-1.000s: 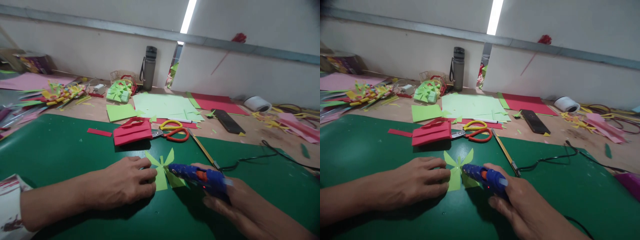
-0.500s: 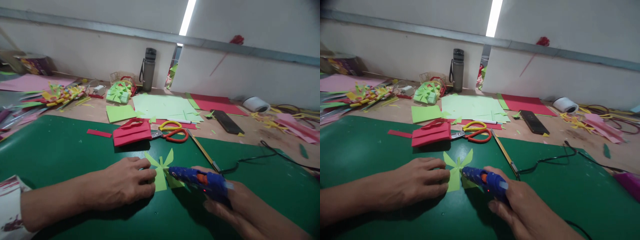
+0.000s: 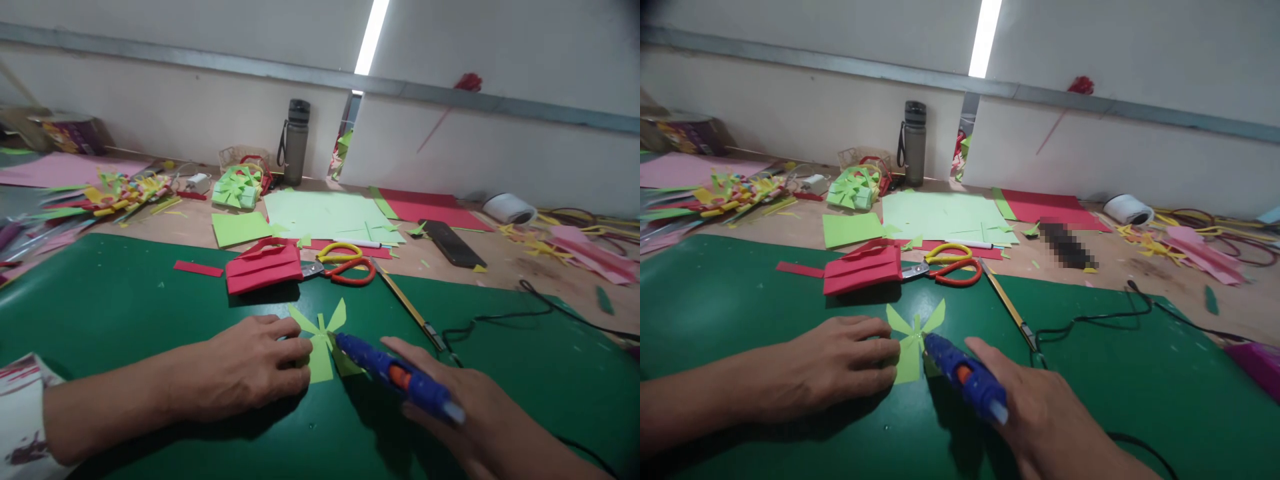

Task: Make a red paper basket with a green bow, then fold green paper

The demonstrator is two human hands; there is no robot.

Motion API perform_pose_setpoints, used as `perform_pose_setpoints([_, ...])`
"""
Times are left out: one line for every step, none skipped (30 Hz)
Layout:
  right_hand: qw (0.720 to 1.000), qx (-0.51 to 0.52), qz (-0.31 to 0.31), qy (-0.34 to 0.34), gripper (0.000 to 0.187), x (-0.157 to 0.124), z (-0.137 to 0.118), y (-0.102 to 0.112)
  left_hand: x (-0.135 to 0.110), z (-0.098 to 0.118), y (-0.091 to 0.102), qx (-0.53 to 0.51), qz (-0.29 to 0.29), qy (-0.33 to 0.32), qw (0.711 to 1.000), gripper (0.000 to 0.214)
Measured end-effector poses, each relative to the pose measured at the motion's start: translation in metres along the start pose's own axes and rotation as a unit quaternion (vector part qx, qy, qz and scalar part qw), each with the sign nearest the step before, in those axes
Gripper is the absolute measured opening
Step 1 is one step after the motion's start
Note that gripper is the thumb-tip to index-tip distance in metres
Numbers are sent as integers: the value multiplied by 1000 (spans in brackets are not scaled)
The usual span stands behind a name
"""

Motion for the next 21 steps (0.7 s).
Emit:
perform_pose_setpoints([999, -14, 7, 30, 56, -2, -1, -2, 0, 0, 0, -2, -3, 0, 1000, 11])
perform_pose_setpoints([998, -41, 20, 50, 55, -3, -2, -4, 0, 0, -1, -3, -11, 0, 1000, 11])
perform_pose_setpoints([995, -73, 31, 67, 53, -3, -4, -5, 0, 0, -1, -4, -23, 0, 1000, 12])
perform_pose_setpoints([990, -104, 40, 83, 50, -2, -6, -5, 0, 0, -1, -6, -35, 2, 999, 13])
perform_pose_setpoints([986, -131, 41, 99, 48, -1, -7, -5, 0, 0, -1, -7, -44, 3, 999, 13])
perform_pose_setpoints([981, -152, 40, 116, 45, 0, -9, -5, 0, 0, -1, -7, -47, 4, 999, 13])
perform_pose_setpoints([976, -169, 35, 131, 44, 2, -11, -4, 1, 0, -1, -7, -46, 6, 999, 12])
perform_pose_setpoints([972, -183, 27, 146, 44, 3, -13, -3, 1, 0, 0, -7, -40, 7, 999, 12])
perform_pose_setpoints([967, -195, 19, 160, 44, 4, -15, -2, 1, 0, 0, -7, -36, 8, 999, 12])
perform_pose_setpoints([963, -207, 12, 170, 44, 5, -17, -1, 1, 0, 0, -7, -33, 7, 999, 12])
perform_pose_setpoints([959, -219, 6, 177, 45, 5, -18, -1, 1, 0, 0, -7, -34, 7, 999, 12])
perform_pose_setpoints([956, -229, 1, 183, 46, 5, -19, -1, 1, 0, -1, -6, -37, 7, 999, 12])
perform_pose_setpoints([953, -238, -4, 187, 47, 5, -20, -1, 1, 0, -1, -4, -39, 5, 999, 12])
perform_pose_setpoints([950, -246, -8, 190, 47, 5, -21, -1, 1, 0, -2, -3, -42, 4, 999, 12])
perform_pose_setpoints([948, -254, -11, 193, 48, 5, -22, -1, 1, 0, -2, -2, -45, 4, 999, 13])
perform_pose_setpoints([945, -259, -12, 198, 48, 5, -23, -1, 1, 0, -2, -2, -48, 5, 999, 13])
perform_pose_setpoints([943, -264, -12, 203, 48, 5, -24, 0, 1, 0, -2, -3, -52, 5, 999, 13])
perform_pose_setpoints([941, -268, -13, 205, 48, 6, -24, 1, 1, 0, -2, -4, -56, 6, 998, 14])
perform_pose_setpoints([940, -272, -12, 206, 48, 6, -24, 2, 1, 0, -1, -6, -62, 6, 998, 15])
perform_pose_setpoints([939, -275, -14, 207, 49, 6, -23, 3, 1, 0, -1, -7, -67, 7, 998, 16])
perform_pose_setpoints([938, -278, -14, 207, 49, 6, -23, 5, 2, 1, 0, -10, -71, 6, 997, 17])
Point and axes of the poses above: each hand's wrist, its own x-axis towards the middle knuckle, its own y-axis out of the back of the hand, z = x × y, the point moved 2 cm from there along x, towards the middle knuckle, and after that the axes turned 7 degrees about z, right-handed, at the moved point
